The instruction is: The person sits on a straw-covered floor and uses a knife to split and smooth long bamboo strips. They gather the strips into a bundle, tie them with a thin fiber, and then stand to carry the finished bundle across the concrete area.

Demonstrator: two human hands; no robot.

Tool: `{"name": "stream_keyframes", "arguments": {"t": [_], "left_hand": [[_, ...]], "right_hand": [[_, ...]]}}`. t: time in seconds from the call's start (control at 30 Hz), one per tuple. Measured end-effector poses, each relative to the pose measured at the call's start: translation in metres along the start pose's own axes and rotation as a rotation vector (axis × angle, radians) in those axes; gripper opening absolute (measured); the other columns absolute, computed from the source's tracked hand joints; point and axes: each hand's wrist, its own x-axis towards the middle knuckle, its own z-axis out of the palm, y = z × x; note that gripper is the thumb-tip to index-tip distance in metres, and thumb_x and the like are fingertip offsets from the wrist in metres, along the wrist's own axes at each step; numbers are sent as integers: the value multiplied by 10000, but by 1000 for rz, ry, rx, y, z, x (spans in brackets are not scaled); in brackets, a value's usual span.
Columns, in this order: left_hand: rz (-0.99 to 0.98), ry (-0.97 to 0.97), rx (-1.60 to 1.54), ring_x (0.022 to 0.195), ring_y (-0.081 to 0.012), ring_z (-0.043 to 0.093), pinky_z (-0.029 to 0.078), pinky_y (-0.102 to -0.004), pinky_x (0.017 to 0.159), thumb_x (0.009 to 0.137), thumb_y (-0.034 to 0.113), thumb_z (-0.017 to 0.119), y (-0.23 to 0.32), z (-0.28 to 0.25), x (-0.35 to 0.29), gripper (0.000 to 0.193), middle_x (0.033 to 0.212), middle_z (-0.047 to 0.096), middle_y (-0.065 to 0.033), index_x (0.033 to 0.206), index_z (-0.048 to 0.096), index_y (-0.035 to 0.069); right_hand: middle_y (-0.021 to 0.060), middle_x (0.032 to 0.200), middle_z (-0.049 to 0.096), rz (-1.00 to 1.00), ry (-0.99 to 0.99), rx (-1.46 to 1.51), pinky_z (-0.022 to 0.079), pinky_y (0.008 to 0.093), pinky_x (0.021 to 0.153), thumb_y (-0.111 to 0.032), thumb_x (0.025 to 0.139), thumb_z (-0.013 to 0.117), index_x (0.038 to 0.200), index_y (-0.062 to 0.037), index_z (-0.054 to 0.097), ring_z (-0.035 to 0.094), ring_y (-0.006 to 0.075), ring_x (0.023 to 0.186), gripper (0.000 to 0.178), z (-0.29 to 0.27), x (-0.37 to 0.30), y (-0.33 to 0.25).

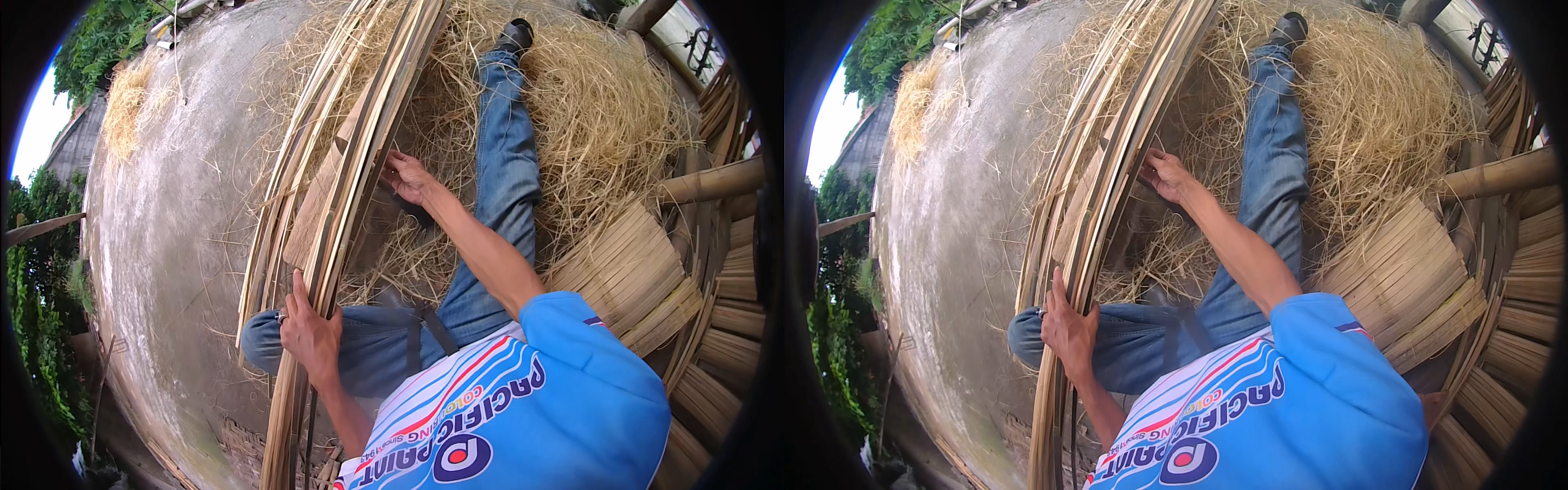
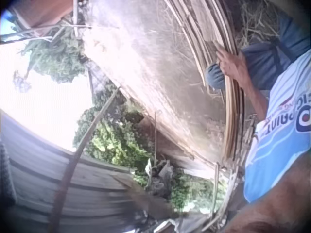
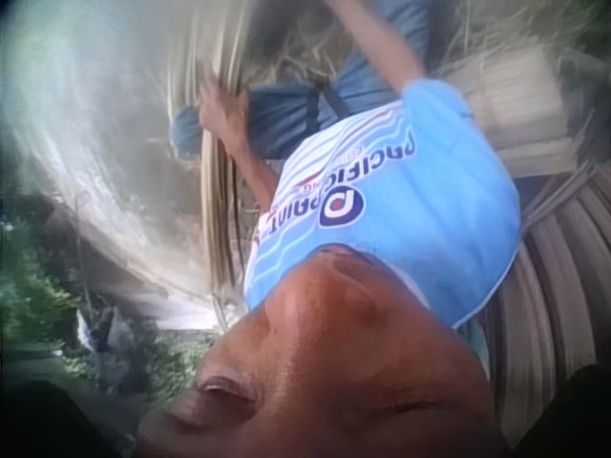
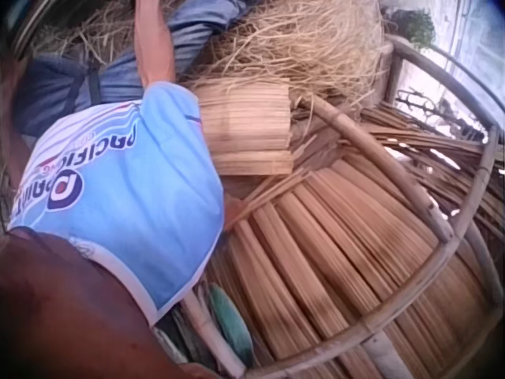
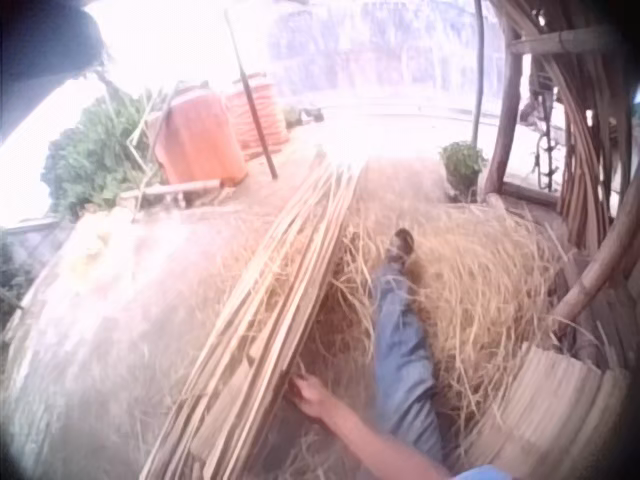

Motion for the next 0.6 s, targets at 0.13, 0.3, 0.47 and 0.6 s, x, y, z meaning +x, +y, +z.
{"name": "stream_keyframes", "arguments": {"t": [0.13,0.3,0.47,0.6], "left_hand": [[-28,-27,-35,956,-344,680,540,-465,831,688,130,867,7,-4,2,960,1140,641,-123,1523,395,158],[-33,26,-12,943,-324,684,530,-453,825,694,171,870,0,4,-1,972,1133,647,-111,1537,384,174],[-69,96,37,937,-272,684,501,-408,826,687,215,884,3,13,-6,1018,1130,654,-90,1559,360,191],[-60,131,55,932,-253,683,495,-396,822,679,223,892,5,14,-5,1028,1108,661,-79,1559,362,189]], "right_hand": [[76,952,728,35,-123,-678,583,276,748,-80,997,613,977,-30,710,710,170,869,112,-10,-14,1],[110,877,752,198,-630,-1689,572,312,661,-213,966,678,1031,3,727,719,165,710,230,8,-78,-20],[86,796,742,404,-477,-1462,539,210,524,-294,993,641,1023,-22,736,701,112,640,290,68,-62,-96],[149,803,711,-471,-287,-1787,508,482,967,-471,950,640,952,-65,730,699,256,971,417,101,-4,-106]]}}
